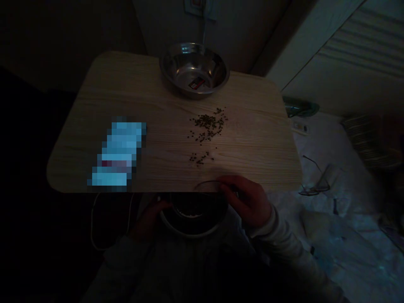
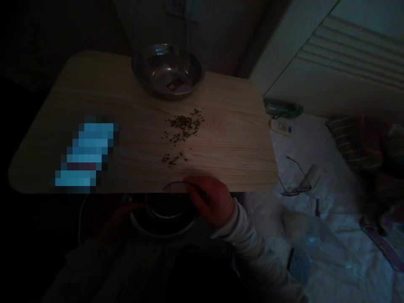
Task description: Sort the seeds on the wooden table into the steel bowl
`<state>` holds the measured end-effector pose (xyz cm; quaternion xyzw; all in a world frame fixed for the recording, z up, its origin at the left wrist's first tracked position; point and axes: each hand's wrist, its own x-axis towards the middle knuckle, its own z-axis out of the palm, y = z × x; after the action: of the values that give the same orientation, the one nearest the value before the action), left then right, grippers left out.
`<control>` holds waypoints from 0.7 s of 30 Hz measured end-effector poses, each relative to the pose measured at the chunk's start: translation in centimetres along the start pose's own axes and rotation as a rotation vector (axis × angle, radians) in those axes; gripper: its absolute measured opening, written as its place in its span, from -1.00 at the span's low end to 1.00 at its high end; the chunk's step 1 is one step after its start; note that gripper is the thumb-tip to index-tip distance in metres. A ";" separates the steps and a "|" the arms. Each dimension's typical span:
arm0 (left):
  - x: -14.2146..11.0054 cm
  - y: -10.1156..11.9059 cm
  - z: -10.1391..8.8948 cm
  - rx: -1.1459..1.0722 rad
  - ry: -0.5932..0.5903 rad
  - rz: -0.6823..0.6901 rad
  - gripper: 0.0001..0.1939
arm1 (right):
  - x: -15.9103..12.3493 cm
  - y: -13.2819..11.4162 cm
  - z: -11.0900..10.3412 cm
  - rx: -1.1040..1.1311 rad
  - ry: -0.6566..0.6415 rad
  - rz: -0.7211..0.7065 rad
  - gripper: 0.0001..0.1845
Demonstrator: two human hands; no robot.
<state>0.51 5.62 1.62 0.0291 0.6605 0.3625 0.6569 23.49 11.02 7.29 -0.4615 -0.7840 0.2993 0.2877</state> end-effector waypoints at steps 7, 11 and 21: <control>-0.6 0.7 0.5 -0.041 -0.105 -0.012 -0.87 | -0.6 -0.8 0.5 0.014 -0.002 -0.006 -0.78; -0.4 0.6 0.3 -0.032 -0.062 0.014 -0.86 | -1.1 -0.7 0.6 0.022 0.069 0.068 -0.78; -0.3 0.5 0.6 -0.044 -0.010 -0.038 -0.83 | -1.2 -0.1 -0.2 -0.047 0.106 0.080 -0.79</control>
<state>0.85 6.08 2.18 0.0038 0.6496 0.3640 0.6675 24.07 9.95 7.23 -0.5143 -0.7554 0.2674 0.3055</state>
